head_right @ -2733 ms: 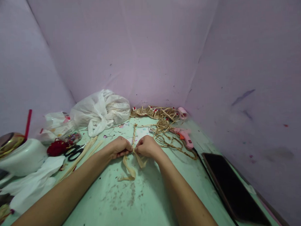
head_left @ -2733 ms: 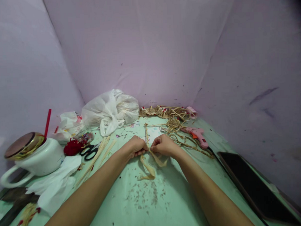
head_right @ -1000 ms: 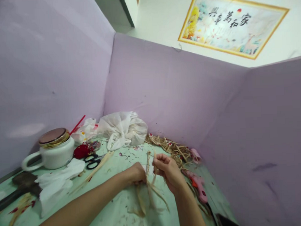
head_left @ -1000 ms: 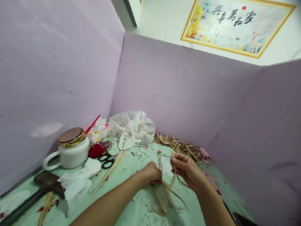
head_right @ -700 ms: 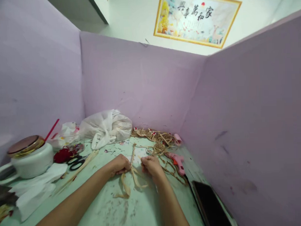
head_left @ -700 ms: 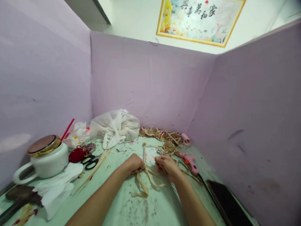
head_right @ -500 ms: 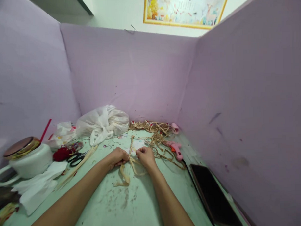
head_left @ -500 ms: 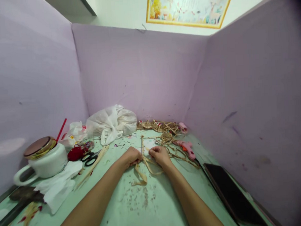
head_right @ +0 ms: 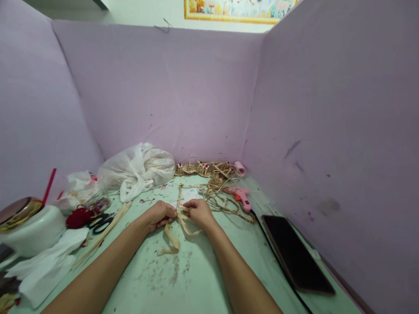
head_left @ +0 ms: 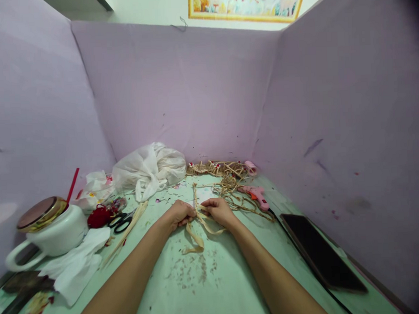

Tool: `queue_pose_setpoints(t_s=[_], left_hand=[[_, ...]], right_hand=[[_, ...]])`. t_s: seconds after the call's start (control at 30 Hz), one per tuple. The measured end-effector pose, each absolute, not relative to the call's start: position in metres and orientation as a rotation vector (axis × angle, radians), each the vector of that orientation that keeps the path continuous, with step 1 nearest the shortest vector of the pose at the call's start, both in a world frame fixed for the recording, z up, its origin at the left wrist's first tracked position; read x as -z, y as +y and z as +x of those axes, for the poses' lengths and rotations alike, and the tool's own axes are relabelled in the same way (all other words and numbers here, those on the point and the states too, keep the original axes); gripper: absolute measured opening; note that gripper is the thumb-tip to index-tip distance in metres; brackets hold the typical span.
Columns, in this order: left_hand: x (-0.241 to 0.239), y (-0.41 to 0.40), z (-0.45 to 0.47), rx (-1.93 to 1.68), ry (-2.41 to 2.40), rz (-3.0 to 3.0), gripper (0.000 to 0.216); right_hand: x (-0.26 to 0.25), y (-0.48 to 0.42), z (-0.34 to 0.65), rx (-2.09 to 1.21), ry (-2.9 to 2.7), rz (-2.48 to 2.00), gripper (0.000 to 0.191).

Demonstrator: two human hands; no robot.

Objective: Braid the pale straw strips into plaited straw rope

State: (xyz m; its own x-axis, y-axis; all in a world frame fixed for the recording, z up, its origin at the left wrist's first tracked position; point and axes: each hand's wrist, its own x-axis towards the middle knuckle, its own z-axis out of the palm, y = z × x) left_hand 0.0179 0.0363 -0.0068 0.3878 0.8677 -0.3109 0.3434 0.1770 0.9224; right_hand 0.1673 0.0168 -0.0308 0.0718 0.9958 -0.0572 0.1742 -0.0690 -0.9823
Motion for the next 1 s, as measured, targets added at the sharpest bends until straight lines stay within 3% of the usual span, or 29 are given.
queue_pose_setpoints(t_s=[0.33, 0.73, 1.0], left_hand=[[0.007, 0.035, 0.018, -0.535, 1.165, 1.413, 0.01], [0.005, 0.035, 0.018, -0.523, 1.177, 1.407, 0.008], [0.008, 0.038, 0.018, -0.523, 1.154, 1.403, 0.01]], right_hand=[[0.025, 0.013, 0.169, -1.113, -1.378, -1.473, 0.023], [0.006, 0.0, 0.173, -0.687, -1.856, -1.791, 0.023], [0.008, 0.001, 0.165, -0.507, -1.817, -1.735, 0.023]])
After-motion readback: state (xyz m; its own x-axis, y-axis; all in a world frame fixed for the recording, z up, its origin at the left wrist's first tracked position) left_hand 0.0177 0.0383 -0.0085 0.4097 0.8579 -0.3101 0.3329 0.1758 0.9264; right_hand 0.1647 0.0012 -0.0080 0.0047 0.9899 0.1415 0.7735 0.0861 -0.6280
